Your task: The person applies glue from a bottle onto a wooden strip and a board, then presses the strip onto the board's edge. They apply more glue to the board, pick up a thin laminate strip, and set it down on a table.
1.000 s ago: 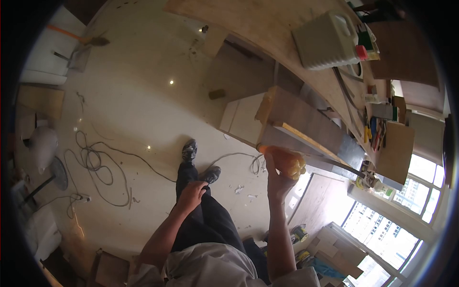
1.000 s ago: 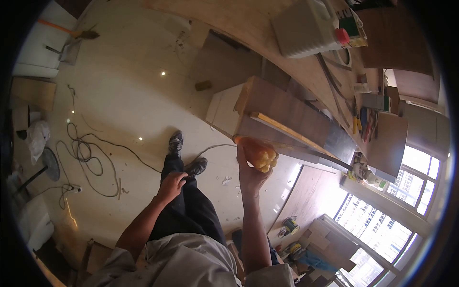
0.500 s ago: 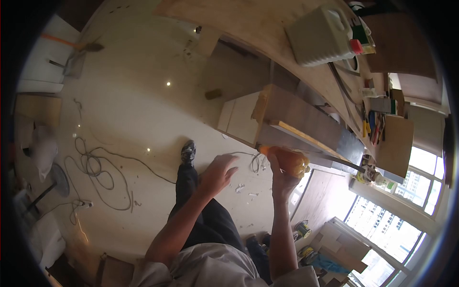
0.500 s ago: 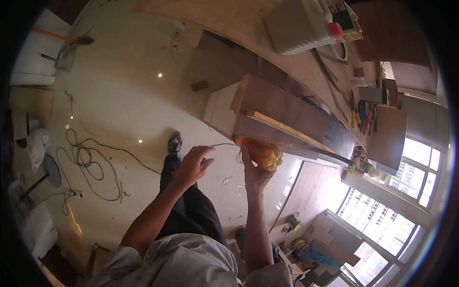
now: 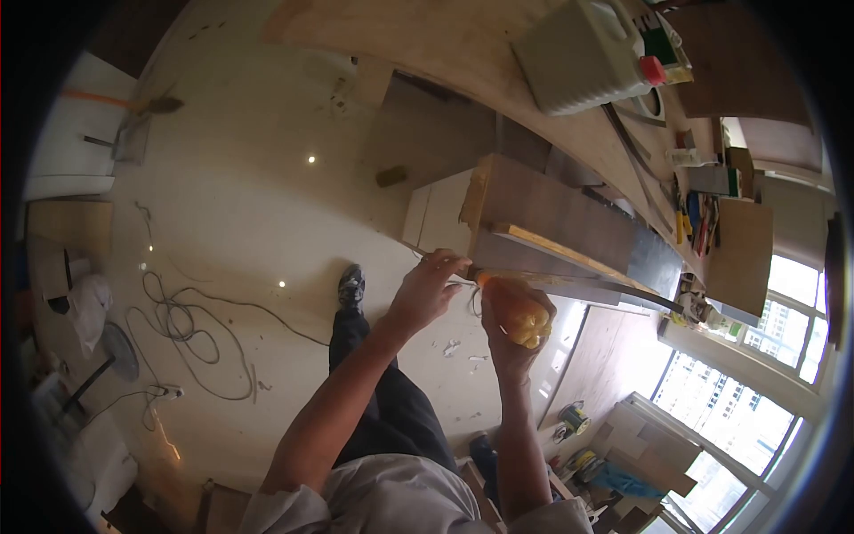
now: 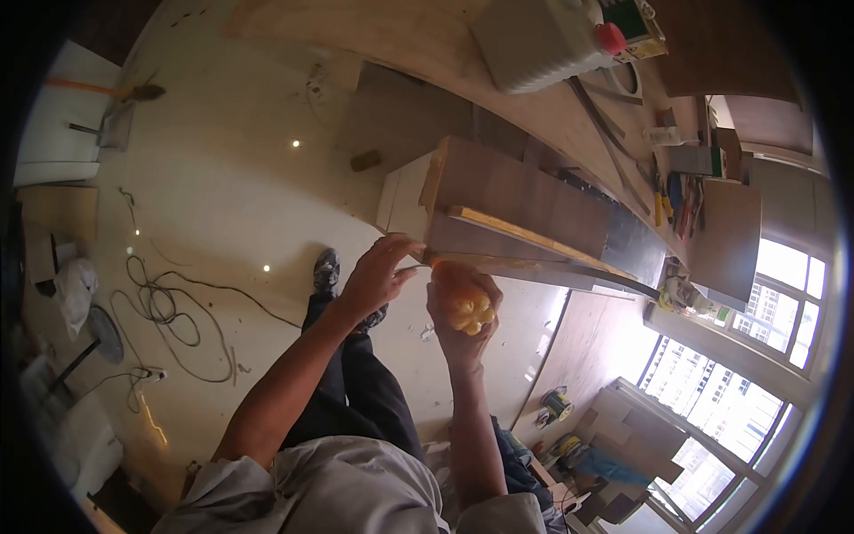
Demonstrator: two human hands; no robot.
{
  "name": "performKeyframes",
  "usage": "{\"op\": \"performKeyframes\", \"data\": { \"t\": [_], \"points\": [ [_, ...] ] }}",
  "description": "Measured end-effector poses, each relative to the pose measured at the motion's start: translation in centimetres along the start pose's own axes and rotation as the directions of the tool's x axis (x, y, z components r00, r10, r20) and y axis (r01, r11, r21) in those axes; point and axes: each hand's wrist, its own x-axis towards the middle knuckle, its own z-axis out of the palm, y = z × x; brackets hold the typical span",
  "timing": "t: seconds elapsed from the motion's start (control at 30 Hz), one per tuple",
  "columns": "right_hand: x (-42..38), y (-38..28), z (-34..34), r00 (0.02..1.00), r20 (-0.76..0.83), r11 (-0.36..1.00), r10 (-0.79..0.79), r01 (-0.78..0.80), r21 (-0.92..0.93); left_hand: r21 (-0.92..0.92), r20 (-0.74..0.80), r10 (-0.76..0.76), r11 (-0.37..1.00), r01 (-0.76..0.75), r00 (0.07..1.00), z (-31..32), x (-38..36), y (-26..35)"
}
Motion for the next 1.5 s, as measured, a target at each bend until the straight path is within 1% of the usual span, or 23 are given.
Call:
{"op": "performKeyframes", "data": {
  "t": [0.03, 0.17, 0.23, 0.33, 0.43, 0.47, 0.53, 0.57, 0.67, 0.7, 0.8, 0.9, 1.0, 1.03, 1.13, 1.27, 1.33, 1.43, 1.5],
  "points": [
    [0.1, 0.2, -0.2, 1.000, -0.014, 0.999, 0.011, -0.012, -0.029, 0.013, 0.009, -0.001, 1.000, 0.001, 1.000, 0.0, 0.1, 0.3],
    [0.9, 0.7, -0.8, 0.999, -0.036, 0.998, 0.037, -0.038, -0.050, 0.021, 0.038, -0.021, 1.000, 0.020, 0.999, 0.3, 1.0, 1.4],
    [1.1, 1.2, -0.9, 0.998, -0.035, 0.998, 0.055, -0.056, -0.035, 0.128, 0.045, 0.012, 0.992, -0.018, 0.999, 0.8, 1.3, 1.2],
    [1.7, 2.0, -1.7, 0.984, -0.071, 0.986, 0.163, -0.162, 0.027, 0.235, 0.031, 0.092, 0.967, -0.097, 0.995, 1.5, 1.7, 0.9],
    [2.1, 5.3, -3.3, 0.975, -0.131, 0.980, 0.178, -0.188, -0.066, 0.310, 0.007, 0.173, 0.936, -0.166, 0.985, 1.9, 1.6, 0.6],
    [2.4, 6.3, -4.0, 0.970, -0.148, 0.977, 0.193, -0.204, -0.067, 0.331, 0.001, 0.200, 0.924, -0.189, 0.980, 2.1, 1.7, 0.6],
    [3.6, 7.5, -5.3, 0.957, -0.181, 0.968, 0.226, -0.241, -0.067, 0.326, 0.023, 0.196, 0.926, -0.192, 0.980, 2.0, 2.0, 0.8],
    [4.1, 8.1, -5.9, 0.960, -0.220, 0.975, 0.174, -0.200, -0.098, 0.326, 0.035, 0.191, 0.926, -0.192, 0.981, 1.9, 2.0, 0.9],
    [4.1, 11.6, -6.9, 0.900, -0.245, 0.928, 0.360, -0.373, -0.005, 0.308, 0.036, 0.211, 0.928, -0.212, 0.977, 1.7, 2.3, 0.8],
    [4.2, 11.2, -7.0, 0.868, -0.265, 0.901, 0.420, -0.433, 0.012, 0.294, 0.035, 0.207, 0.933, -0.208, 0.978, 1.4, 2.4, 0.7],
    [4.0, 8.9, -6.2, 0.853, -0.213, 0.878, 0.476, -0.473, 0.073, 0.258, 0.044, 0.187, 0.947, -0.191, 0.981, 0.4, 2.3, 0.5],
    [3.1, 6.8, -4.6, 0.856, -0.172, 0.866, 0.488, -0.449, 0.221, 0.260, 0.068, 0.161, 0.950, -0.174, 0.985, -0.7, 2.4, 0.7],
    [2.1, 4.9, -3.2, 0.899, -0.155, 0.911, 0.409, -0.391, 0.132, 0.274, 0.085, 0.174, 0.943, -0.191, 0.981, -1.7, 2.1, 0.6],
    [2.2, 3.7, -3.0, 0.903, -0.121, 0.905, 0.411, -0.389, 0.170, 0.286, 0.085, 0.179, 0.938, -0.196, 0.980, -1.9, 2.0, 0.7],
    [2.2, 3.4, -3.8, 0.948, -0.097, 0.953, 0.304, -0.301, 0.043, 0.307, 0.089, 0.193, 0.928, -0.211, 0.977, -1.9, 2.0, 0.7],
    [2.5, 8.0, -5.7, 0.863, -0.209, 0.884, 0.460, -0.423, 0.200, 0.316, 0.114, 0.187, 0.924, -0.214, 0.976, -2.1, 2.2, 1.0],
    [3.2, 7.9, -6.4, 0.824, -0.191, 0.840, 0.534, -0.492, 0.228, 0.333, 0.124, 0.184, 0.918, -0.215, 0.975, -2.2, 2.3, 1.3],
    [2.3, 7.1, -5.1, 0.867, -0.200, 0.887, 0.456, -0.426, 0.177, 0.359, 0.138, 0.179, 0.908, -0.218, 0.974, -2.2, 2.8, 2.0],
    [2.1, 5.0, -4.1, 0.904, -0.191, 0.923, 0.383, -0.368, 0.108, 0.352, 0.164, 0.165, 0.911, -0.214, 0.973, -2.4, 3.1, 2.6]
  ]
}}
